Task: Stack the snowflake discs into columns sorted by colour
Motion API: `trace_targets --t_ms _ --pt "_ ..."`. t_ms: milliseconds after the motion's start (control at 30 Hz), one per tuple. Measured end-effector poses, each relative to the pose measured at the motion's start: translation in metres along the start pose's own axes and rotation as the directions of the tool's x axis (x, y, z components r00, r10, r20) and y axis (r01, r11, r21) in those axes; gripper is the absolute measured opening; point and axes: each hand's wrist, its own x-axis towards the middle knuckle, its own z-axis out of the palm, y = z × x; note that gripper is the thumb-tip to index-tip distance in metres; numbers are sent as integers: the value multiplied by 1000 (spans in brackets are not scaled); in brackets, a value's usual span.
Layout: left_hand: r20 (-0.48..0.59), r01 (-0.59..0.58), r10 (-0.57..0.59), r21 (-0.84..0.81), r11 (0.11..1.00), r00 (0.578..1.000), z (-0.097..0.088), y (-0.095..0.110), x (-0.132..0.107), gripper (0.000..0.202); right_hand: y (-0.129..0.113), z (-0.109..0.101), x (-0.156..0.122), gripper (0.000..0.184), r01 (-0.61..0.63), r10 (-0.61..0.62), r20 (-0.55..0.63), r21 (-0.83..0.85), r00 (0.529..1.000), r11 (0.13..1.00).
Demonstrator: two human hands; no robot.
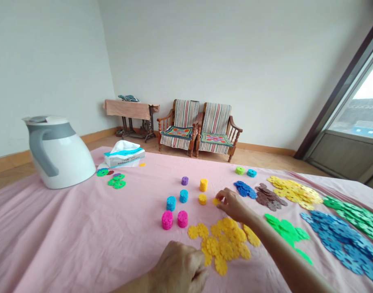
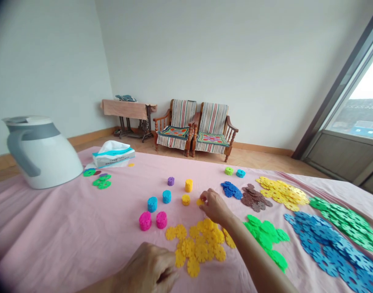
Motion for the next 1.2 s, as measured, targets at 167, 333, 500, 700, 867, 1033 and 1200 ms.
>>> trace_targets --t_ms 167,333,500,700,867,1033,1200 --pt "0 -4 4 -34 999 1000 0 -1 0 19 -5 -6 0 14 74 -66 62 -138 996 988" --pt "23 -21 21 -17 1000 1000 0 -4 -3 16 -6 2 -1 14 37 -39 -38 -68 999 997" --pt "64 -38 41 -45 998 997 -14 -7 -7 16 -4 6 7 8 -132 179 -111 343 977 930" --pt "-15 -6 7 45 999 1000 -12 -12 -10 20 -20 0 16 12 -251 330 -17 615 944 747" --pt "18 -33 32 62 998 999 -11 -14 -10 21 -36 5 20 10 -299 365 60 702 929 646" --pt "17 -22 21 52 998 1000 -12 -15 -10 20 -37 13 24 9 -314 359 78 675 930 668" --pt "36 -23 23 9 1000 999 -11 -18 -10 21 -31 19 27 5 -319 366 50 608 929 727"
